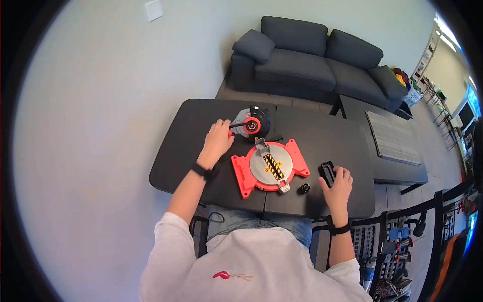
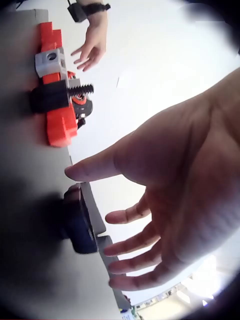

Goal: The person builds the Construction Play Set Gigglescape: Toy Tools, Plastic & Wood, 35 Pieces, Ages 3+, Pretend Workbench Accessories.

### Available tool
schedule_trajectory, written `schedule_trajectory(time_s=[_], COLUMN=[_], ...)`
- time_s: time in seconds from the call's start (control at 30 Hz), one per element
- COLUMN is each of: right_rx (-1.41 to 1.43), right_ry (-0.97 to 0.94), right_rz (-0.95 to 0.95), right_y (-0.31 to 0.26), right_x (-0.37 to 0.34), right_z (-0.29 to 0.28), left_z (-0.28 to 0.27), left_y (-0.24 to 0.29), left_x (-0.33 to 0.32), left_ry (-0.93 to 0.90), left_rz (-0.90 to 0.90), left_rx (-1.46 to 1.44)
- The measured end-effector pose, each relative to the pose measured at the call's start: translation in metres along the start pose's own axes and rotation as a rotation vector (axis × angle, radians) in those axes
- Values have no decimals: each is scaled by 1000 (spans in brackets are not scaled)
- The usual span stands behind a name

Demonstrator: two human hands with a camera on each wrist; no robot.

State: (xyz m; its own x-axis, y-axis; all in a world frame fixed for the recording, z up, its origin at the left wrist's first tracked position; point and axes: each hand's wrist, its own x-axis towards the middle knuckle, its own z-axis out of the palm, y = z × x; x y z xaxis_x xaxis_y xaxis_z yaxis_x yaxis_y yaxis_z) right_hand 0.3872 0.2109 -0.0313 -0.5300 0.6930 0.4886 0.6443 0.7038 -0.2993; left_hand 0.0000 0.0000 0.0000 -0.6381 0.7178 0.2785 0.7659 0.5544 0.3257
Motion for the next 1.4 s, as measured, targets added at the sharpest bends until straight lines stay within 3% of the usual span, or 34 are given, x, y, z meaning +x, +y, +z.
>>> schedule_trajectory(time_s=[0.13, 0.27, 0.47, 0.5, 0.63, 0.73, 0.8, 0.97, 1.27, 1.4], right_rx=[223, 248, 381, 408, 515, 753, 826, 490, 397, 642], right_ry=[-170, -216, -247, -275, -341, -342, -387, -448, -351, -351], right_rz=[-74, -51, 4, 6, 65, 98, 145, 26, -98, 75], right_y=[-42, -52, -32, -26, -30, -38, -48, -55, -56, -57], right_x=[-8, -28, -42, -44, -40, -44, -46, -63, -73, -64], right_z=[-13, 8, 32, 37, 30, 20, 4, 4, 26, 25], left_z=[20, 58, 55, 50, 15, -2, -18, 0, 13, 24], left_y=[5, -2, -10, -8, 16, 29, 41, 48, 54, 55], left_x=[34, 52, 46, 47, 18, -17, -41, -80, -113, -122], left_ry=[-147, 15, 16, -63, -19, 82, -126, -422, -390, -314], left_rz=[-96, -71, -90, -137, -68, 145, 163, 191, 136, 122], left_rx=[135, 267, 232, 220, 215, 54, -121, -135, -144, -148])
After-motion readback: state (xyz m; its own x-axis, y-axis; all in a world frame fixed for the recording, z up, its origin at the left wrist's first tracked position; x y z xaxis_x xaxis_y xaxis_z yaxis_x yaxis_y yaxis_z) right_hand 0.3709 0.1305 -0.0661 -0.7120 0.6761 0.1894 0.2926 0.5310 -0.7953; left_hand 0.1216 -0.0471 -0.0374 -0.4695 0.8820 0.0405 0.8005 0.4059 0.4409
